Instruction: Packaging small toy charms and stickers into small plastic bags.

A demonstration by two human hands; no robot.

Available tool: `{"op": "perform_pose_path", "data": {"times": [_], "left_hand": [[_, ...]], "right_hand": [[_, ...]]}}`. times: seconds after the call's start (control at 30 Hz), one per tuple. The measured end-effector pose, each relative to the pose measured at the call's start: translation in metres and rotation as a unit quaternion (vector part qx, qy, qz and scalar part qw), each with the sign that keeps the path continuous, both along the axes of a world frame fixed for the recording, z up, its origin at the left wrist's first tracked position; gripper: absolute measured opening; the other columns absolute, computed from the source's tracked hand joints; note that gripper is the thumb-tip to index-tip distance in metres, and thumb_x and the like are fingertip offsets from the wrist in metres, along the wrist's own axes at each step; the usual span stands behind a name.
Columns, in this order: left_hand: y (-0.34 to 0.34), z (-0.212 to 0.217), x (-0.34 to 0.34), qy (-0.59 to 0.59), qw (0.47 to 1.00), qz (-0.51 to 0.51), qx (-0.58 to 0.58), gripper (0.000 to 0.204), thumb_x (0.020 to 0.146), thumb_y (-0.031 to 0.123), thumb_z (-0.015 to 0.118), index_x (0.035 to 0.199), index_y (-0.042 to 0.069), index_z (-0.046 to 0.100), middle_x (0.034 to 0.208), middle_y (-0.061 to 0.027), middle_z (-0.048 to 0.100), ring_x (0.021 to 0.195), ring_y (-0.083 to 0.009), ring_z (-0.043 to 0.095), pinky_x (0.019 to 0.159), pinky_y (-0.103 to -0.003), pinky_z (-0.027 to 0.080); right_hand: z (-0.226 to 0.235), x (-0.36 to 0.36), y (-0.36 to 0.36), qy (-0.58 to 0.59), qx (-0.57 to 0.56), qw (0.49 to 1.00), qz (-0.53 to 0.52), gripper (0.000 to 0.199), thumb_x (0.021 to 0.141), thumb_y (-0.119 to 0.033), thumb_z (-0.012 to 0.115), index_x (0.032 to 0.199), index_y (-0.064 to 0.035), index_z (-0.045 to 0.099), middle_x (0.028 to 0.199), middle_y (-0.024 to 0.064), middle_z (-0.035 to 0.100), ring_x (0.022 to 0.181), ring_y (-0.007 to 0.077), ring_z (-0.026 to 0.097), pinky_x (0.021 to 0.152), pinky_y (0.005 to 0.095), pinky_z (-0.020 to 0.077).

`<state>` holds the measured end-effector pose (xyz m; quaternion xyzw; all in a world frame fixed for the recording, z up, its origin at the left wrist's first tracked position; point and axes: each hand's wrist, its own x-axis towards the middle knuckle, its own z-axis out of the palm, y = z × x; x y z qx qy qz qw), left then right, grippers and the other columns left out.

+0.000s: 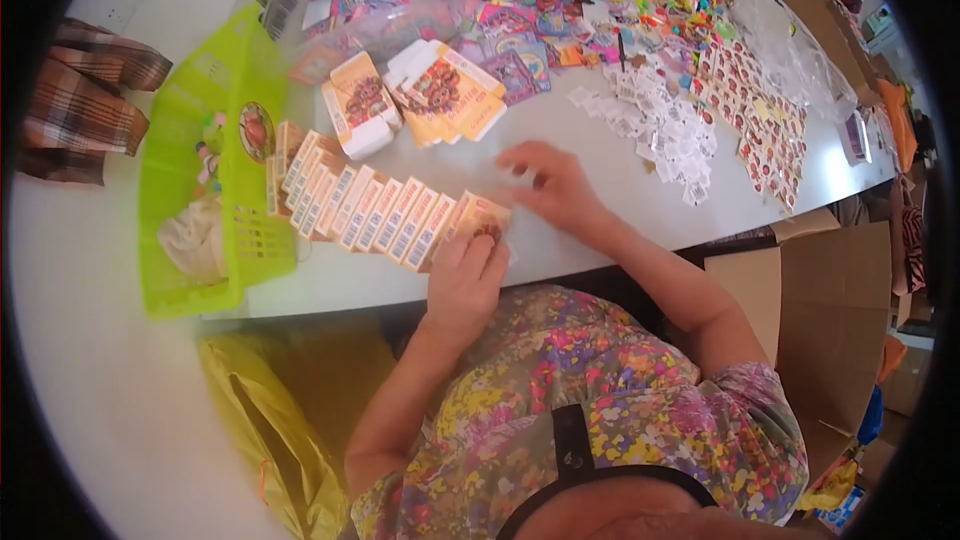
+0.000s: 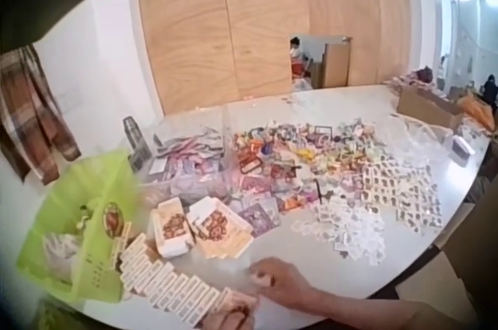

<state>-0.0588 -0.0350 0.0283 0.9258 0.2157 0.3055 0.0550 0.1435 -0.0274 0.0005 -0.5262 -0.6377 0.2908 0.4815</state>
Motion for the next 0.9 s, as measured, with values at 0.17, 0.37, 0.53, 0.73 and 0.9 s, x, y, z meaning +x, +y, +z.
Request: {"op": "perform_pose_path", "data": {"times": [0.17,0.37,0.53,0.73,0.9], "left_hand": [[-0.002,-0.014,0.003,0.020,0.999,0.014,0.029,0.025,0.068,0.006,0.063,0.092,0.002,0.063,0.091,-0.0084,0.057,0.085,-0.0252,0.054,0.072,-0.037,0.043],[-0.005,-0.025,0.009,0.073,0.994,0.051,0.058,0.027,0.069,0.011,0.062,0.094,0.004,0.062,0.092,-0.0072,0.055,0.084,-0.0231,0.054,0.072,-0.035,0.039],[0.000,-0.019,0.006,0.062,0.995,0.051,0.066,0.026,0.071,0.014,0.059,0.095,0.004,0.062,0.092,-0.0063,0.054,0.087,-0.0229,0.052,0.074,-0.037,0.038],[-0.009,-0.029,0.002,0.054,0.995,0.062,0.056,0.023,0.071,0.014,0.056,0.092,0.004,0.059,0.096,-0.0080,0.053,0.089,-0.0232,0.050,0.074,-0.036,0.038],[-0.012,-0.018,0.005,0.023,0.996,0.010,0.080,0.026,0.071,0.013,0.057,0.095,0.004,0.062,0.095,-0.0065,0.054,0.090,-0.0224,0.052,0.074,-0.037,0.039]], "right_hand": [[0.012,0.026,0.080,-0.110,-0.029,0.969,-0.221,0.046,0.074,-0.013,0.077,0.117,-0.0060,0.062,0.096,0.0040,0.065,0.079,0.0135,0.060,0.064,0.0271,0.0482],[-0.022,0.045,0.107,0.047,-0.020,0.993,-0.106,0.040,0.075,-0.015,0.075,0.111,-0.0012,0.063,0.076,0.0013,0.063,0.064,0.0110,0.057,0.060,0.0265,0.0477],[0.011,0.051,0.059,0.263,-0.141,0.949,-0.101,0.015,0.082,-0.013,0.069,0.092,-0.0043,0.063,0.076,0.0009,0.062,0.064,0.0084,0.056,0.056,0.0222,0.0433],[0.000,0.068,-0.012,0.323,-0.194,0.924,-0.070,0.012,0.084,-0.009,0.065,0.095,-0.0043,0.061,0.078,0.0014,0.063,0.063,0.0080,0.055,0.056,0.0214,0.0424],[-0.001,0.071,-0.056,0.375,-0.209,0.901,-0.061,0.013,0.086,-0.005,0.062,0.100,-0.0044,0.060,0.085,0.0011,0.066,0.067,0.0058,0.057,0.058,0.0194,0.0431]]}}
